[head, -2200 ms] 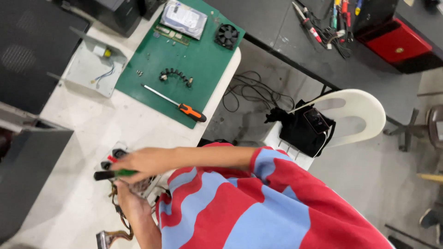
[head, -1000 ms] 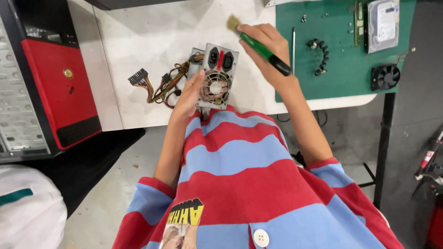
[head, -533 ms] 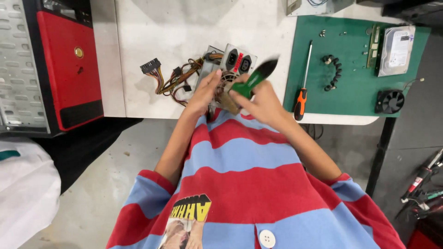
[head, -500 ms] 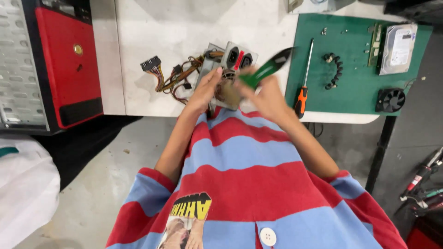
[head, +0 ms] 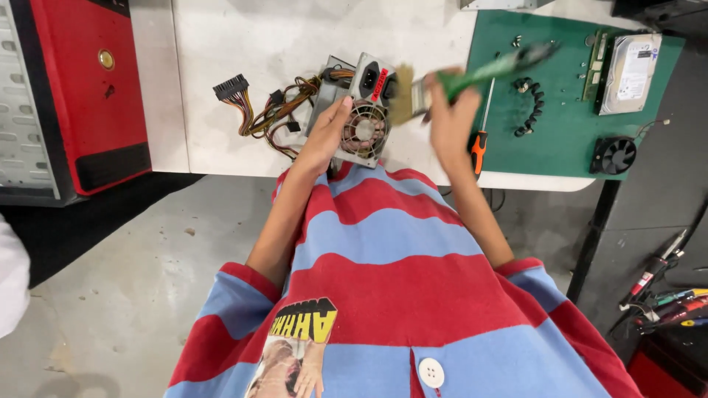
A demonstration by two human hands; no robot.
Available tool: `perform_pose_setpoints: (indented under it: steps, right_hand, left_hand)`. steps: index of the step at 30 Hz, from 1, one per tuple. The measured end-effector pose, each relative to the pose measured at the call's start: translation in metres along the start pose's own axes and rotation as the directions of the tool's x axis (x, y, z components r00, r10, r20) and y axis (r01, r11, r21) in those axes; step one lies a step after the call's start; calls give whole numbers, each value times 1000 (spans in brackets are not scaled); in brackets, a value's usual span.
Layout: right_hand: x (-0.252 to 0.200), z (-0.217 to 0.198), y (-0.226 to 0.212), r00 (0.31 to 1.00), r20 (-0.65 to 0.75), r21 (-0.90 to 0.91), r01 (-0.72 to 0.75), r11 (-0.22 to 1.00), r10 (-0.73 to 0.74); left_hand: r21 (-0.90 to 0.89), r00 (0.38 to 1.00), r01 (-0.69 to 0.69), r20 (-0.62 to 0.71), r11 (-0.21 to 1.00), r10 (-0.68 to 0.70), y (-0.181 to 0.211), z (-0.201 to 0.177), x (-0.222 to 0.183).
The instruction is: Disassembling a computer case to remove the power supply unit and cleaning the components with a brush and screwdriver.
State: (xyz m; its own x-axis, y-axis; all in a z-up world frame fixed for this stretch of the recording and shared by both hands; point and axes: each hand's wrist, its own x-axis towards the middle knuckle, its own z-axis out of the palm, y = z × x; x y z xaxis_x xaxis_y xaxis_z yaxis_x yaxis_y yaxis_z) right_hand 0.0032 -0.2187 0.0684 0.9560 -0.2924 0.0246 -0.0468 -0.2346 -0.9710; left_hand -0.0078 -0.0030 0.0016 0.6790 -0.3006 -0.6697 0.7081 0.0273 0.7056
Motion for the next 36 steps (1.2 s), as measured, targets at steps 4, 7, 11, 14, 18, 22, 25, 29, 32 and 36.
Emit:
perform_pose_setpoints:
  steps: [4,7,11,14,18,22,25,29,32,36]
  right_hand:
    - [-25,-7,-27,867,488,-221,7,975,105]
    - [4,2,-7,997,-47,7,-58,998,59]
    - [-19,13,3,986,147,-206,108,973,-78]
    - [-31,20,-2,766,623,-84,265,961,-157]
    - [33,5,11,794,535,-75,385,920,-289]
    - [-15,13,118,691,550,257,394,883,-469]
    - [-20,11,-4,418,751,93,699,709,-511]
    - [39,-13,-30,647,759,-464,622,631,-80]
    - [23,-4,-9,546,792,-138,594,792,-272]
    - [5,6,-53,459,796,54,595,802,-395]
  left_hand:
    - [-1,999,-43,-14,999,43,-10,-4,12]
    - [21,999,-48,-18,999,49,-1,-2,4]
    - [-2,1000,-30,-6,1000,30,0,-1,2]
    - [0,984,-177,20,984,177,-9,-6,9]
    - [-33,986,-164,28,986,165,-13,-5,6]
    - [-45,985,-167,31,985,169,-10,-7,11]
    - [39,981,-192,11,981,191,-11,-5,10]
    - [-36,988,-154,12,987,155,-15,-4,3]
    - [-27,981,-192,29,981,193,-1,-5,1]
    - [17,983,-185,19,983,185,-4,-4,7]
